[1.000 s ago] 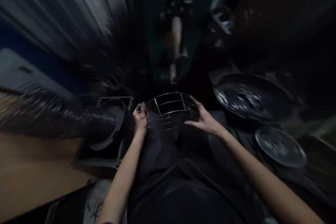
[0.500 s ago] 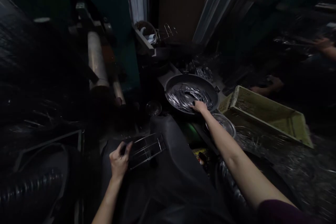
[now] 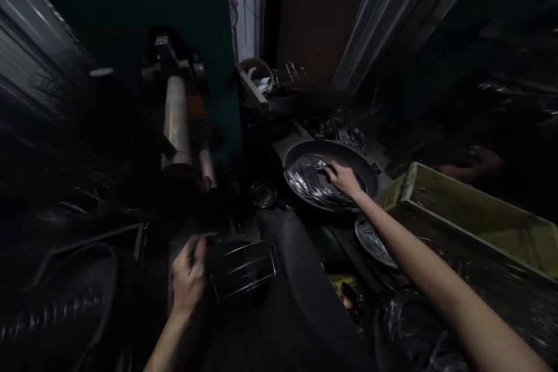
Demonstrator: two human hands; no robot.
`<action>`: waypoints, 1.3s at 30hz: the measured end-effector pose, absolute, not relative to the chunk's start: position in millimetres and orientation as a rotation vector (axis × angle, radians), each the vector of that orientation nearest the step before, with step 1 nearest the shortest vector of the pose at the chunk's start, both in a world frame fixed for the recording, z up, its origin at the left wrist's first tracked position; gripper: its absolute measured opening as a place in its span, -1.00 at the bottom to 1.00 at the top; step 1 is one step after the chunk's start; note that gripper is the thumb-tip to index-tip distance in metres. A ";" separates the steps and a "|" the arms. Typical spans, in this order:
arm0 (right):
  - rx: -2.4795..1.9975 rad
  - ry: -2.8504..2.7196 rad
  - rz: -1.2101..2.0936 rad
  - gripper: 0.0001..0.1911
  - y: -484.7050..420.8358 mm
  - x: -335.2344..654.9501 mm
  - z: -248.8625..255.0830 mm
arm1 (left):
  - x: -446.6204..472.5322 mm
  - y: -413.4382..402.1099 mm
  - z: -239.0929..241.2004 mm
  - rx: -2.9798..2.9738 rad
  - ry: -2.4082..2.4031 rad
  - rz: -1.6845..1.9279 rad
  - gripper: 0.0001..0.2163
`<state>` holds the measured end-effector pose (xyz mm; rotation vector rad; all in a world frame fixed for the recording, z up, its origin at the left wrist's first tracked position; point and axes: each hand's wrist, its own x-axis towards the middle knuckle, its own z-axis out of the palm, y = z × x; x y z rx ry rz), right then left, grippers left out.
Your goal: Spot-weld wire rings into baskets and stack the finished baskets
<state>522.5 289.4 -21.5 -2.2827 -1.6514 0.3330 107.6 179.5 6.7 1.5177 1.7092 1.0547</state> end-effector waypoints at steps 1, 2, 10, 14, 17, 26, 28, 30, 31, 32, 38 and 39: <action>-2.093 -1.499 0.413 -0.76 289.6 509.2 -6.0 | 123.1 184.9 21.2 1.561 1.591 1.047 -0.71; -1.885 -1.324 0.549 -0.79 289.5 493.6 11.1 | 141.5 191.1 34.5 1.609 1.448 1.043 -0.71; -1.050 -0.607 1.482 -0.81 273.4 355.0 101.5 | 225.9 219.9 69.3 1.339 0.832 0.730 -0.71; -1.212 -0.926 1.504 -0.68 239.9 331.9 66.2 | 192.6 223.0 59.1 1.018 0.822 0.803 -0.69; -1.303 -1.186 1.359 -0.64 207.4 327.8 30.6 | 171.5 229.3 45.2 0.862 0.872 0.820 -0.63; -1.288 -1.236 1.567 -0.61 193.5 299.1 10.9 | 153.7 239.4 18.0 1.118 1.083 0.796 -0.59; -1.280 -1.266 1.600 -0.63 197.3 297.0 8.8 | 147.3 239.6 17.5 1.120 1.113 0.767 -0.60; -1.275 -1.278 1.641 -0.64 199.4 295.3 4.8 | 140.8 239.2 17.2 1.089 1.142 0.752 -0.60; -1.272 -1.288 1.652 -0.65 200.0 294.3 2.9 | 138.0 238.9 16.9 1.068 1.154 0.749 -0.59; -1.270 -1.302 1.657 -0.66 200.5 293.2 1.5 | 135.6 238.6 16.5 1.053 1.162 0.747 -0.59; -1.323 -1.122 1.753 -0.71 209.5 292.9 7.9 | 125.7 243.5 11.8 1.012 1.158 0.774 -0.64; -1.320 -1.061 1.807 -0.68 212.4 293.5 9.4 | 124.9 245.4 11.3 0.993 1.149 0.779 -0.67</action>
